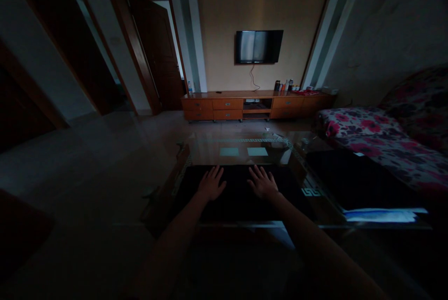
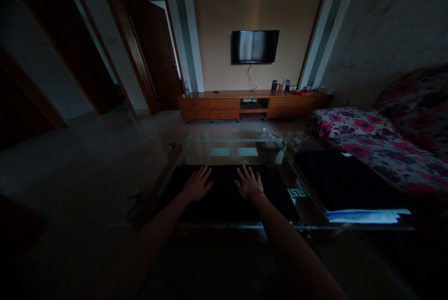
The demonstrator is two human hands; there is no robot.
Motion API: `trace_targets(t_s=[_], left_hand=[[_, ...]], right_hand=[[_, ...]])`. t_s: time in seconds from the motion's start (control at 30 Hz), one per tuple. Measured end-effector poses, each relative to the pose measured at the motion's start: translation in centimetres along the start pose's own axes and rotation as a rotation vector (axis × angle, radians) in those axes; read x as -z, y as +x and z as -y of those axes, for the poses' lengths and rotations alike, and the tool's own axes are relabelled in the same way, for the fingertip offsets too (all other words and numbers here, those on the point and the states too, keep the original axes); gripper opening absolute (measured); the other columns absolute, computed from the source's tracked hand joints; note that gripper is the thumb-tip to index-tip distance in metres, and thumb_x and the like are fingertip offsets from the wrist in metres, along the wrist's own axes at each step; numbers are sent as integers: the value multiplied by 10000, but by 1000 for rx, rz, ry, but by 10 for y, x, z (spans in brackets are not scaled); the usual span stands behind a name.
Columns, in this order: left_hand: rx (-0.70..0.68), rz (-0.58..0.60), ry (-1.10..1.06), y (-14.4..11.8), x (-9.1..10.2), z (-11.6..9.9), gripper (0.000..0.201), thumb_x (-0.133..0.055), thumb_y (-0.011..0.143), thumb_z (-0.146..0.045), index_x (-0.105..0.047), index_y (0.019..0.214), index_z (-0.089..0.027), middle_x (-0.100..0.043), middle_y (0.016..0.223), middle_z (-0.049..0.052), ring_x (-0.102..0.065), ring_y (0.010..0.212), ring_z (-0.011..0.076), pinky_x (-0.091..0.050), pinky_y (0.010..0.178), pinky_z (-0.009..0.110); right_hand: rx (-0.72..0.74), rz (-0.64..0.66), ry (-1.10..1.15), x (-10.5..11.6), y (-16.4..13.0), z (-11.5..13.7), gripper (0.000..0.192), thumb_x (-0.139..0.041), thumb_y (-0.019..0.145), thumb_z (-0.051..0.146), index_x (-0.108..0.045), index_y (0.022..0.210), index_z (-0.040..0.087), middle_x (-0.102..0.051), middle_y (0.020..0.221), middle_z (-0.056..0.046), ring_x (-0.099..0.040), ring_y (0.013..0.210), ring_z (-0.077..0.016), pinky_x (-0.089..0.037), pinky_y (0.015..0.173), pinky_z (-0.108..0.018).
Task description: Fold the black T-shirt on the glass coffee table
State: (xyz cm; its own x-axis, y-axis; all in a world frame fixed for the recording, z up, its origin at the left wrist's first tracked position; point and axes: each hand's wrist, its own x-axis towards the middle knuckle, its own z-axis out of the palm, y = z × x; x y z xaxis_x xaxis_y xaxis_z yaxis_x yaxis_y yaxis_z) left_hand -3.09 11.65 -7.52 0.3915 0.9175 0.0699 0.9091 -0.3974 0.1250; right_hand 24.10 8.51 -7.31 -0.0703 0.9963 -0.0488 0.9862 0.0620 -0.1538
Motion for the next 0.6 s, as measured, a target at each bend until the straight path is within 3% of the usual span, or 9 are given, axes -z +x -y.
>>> trace_targets(t_s=[0.2, 0.37, 0.5, 0.6], left_hand=[[28, 24, 21, -1, 1, -7, 657, -350, 1001, -506, -306, 1599, -237, -217, 1695, 81, -204, 1560, 279, -156, 1250, 517], [-3, -63, 5, 13, -1, -44, 650, -319, 1004, -434, -296, 1608, -196, -280, 1675, 94, -218, 1555, 267, -133, 1265, 490], [-72, 83, -33, 24, -10, -62, 714, -393, 965, -403, -223, 1631, -209, -200, 1699, 83, -166, 1570, 272, -172, 1256, 493], [-79, 125, -52, 28, -10, -59, 694, -391, 966, -409, -277, 1615, -191, -205, 1695, 102, -199, 1562, 273, -210, 1247, 476]], right_hand=[[-37, 44, 11, -5, -2, 3, 682, -242, 1029, 587, -176, 1642, 296, -36, 1720, -25, -45, 1577, -298, -59, 1231, -577], [-11, -105, 60, 0, 4, 38, 673, -165, 1047, 511, -254, 1630, 185, -70, 1716, -58, -82, 1574, -278, -37, 1249, -500], [79, 44, 150, 1, 8, 65, 682, -99, 1045, 533, -164, 1648, 221, -85, 1716, -29, -47, 1579, -237, -65, 1248, -484], [53, 52, 179, 4, 12, 73, 670, -111, 1045, 541, -262, 1625, 242, -230, 1692, -53, -176, 1553, -260, -132, 1227, -507]])
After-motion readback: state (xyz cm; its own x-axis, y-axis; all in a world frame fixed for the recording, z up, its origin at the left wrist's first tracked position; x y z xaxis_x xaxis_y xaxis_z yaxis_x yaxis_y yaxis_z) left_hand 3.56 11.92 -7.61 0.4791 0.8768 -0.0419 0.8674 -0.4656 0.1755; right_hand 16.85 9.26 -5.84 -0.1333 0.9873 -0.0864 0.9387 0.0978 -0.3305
